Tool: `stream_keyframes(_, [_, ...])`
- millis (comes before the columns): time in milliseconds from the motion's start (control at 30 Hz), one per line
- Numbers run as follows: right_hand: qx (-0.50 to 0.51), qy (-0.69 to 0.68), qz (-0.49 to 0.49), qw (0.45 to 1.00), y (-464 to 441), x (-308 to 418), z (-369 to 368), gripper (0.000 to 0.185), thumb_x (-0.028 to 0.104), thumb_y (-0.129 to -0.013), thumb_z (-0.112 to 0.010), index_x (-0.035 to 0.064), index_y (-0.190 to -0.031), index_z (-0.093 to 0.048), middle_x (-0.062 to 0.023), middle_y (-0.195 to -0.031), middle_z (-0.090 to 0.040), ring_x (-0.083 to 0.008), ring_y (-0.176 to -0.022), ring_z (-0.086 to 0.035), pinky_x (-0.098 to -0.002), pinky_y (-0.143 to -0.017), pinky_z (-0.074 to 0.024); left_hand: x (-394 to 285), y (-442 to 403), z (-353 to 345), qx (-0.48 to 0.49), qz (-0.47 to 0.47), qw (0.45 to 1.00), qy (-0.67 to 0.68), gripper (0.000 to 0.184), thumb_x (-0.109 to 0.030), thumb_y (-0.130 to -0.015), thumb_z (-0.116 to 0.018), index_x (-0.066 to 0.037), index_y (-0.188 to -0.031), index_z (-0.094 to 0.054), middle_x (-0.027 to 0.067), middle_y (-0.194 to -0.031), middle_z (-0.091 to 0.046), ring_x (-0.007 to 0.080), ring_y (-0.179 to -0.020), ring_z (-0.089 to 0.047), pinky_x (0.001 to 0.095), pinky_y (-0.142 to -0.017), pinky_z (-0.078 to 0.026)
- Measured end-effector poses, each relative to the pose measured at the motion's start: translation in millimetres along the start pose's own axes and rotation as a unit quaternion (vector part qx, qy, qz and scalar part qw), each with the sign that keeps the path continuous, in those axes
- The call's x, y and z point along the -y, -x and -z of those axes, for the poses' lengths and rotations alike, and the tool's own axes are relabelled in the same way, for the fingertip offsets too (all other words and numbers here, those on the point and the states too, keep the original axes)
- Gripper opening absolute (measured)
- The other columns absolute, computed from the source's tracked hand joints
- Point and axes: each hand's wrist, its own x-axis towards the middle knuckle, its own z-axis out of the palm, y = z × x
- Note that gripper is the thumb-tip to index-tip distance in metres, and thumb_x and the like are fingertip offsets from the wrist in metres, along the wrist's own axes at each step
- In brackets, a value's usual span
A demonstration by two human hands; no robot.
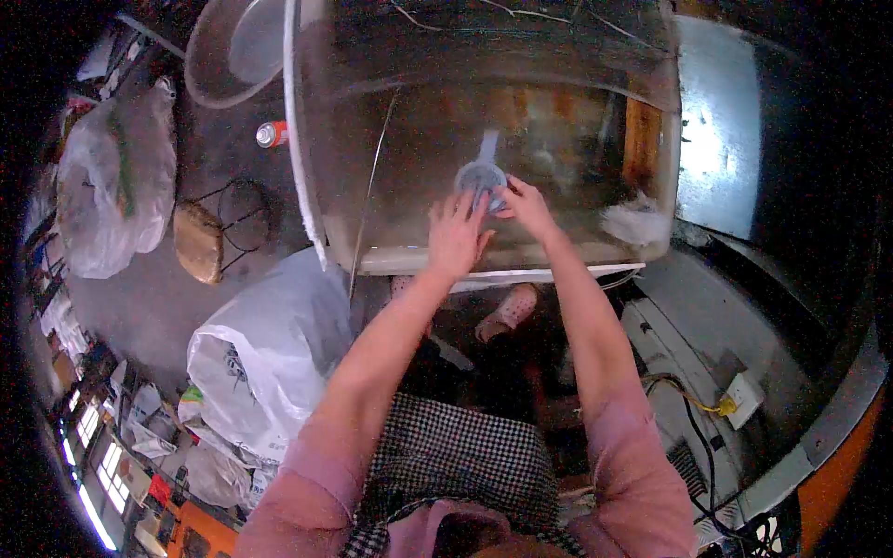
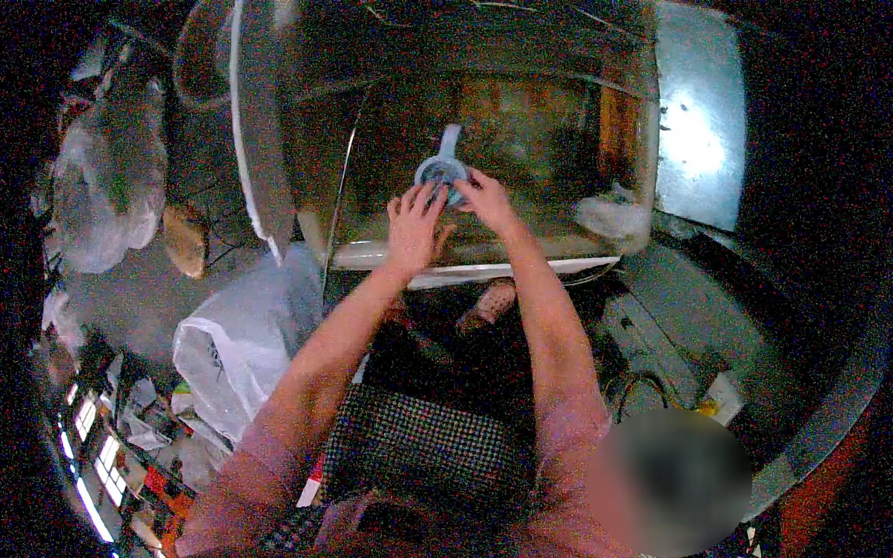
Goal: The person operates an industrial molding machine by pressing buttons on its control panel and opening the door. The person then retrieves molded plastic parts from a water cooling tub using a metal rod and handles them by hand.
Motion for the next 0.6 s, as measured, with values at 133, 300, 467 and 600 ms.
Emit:
stream_keyframes(133, [0.020, 0.051, 0.073, 0.996, 8.7, 4.7, -0.6, 0.045, 0.022, -0.079, -0.057, 0.0011, -0.116, -0.045, -0.0095, -0.086, -0.058, -0.0135, -0.070, -0.056, -0.0266, -0.058, -0.0506, -1.8, -19.1, -0.8, 0.015, -0.026, 0.999, -0.040, 0.049, -0.025, -0.069, -0.060, -0.006, -0.111, -0.044, 0.0114, -0.113, -0.043, 0.0275, -0.106, -0.039, 0.0457, -0.085, -0.032])
stream_keyframes(300, [-0.037, 0.133, 0.109, 0.984, 2.0, -10.4, -6.6, 0.048, 0.025, -0.077, -0.058, -0.0003, -0.117, -0.044, -0.0097, -0.080, -0.059, -0.0145, -0.066, -0.054, -0.0268, -0.061, -0.0461, 0.8, -27.0, -10.0, 0.065, 0.005, 0.994, -0.084, 0.037, -0.023, -0.070, -0.058, -0.005, -0.100, -0.049, 0.0114, -0.104, -0.049, 0.0264, -0.103, -0.042, 0.0439, -0.083, -0.033])
stream_keyframes(467, [-0.081, 0.106, 0.133, 0.982, 13.2, -2.1, -15.5, 0.048, 0.025, -0.076, -0.059, -0.0021, -0.113, -0.045, -0.0120, -0.087, -0.059, -0.0176, -0.071, -0.054, -0.0293, -0.067, -0.0449, 2.8, -26.6, -0.2, 0.064, -0.005, 0.996, -0.065, 0.037, -0.017, -0.069, -0.056, -0.002, -0.101, -0.049, 0.0145, -0.102, -0.050, 0.0276, -0.103, -0.041, 0.0446, -0.083, -0.032])
stream_keyframes(600, [-0.143, 0.036, 0.125, 0.981, 11.4, -5.8, -17.7, 0.047, 0.027, -0.075, -0.061, -0.0003, -0.110, -0.046, -0.0131, -0.094, -0.058, -0.0194, -0.079, -0.055, -0.0313, -0.072, -0.0442, -7.8, -20.9, 12.2, 0.026, -0.014, 0.999, 0.030, 0.052, -0.014, -0.068, -0.056, 0.003, -0.116, -0.042, 0.0196, -0.111, -0.044, 0.0319, -0.107, -0.035, 0.0447, -0.088, -0.031])
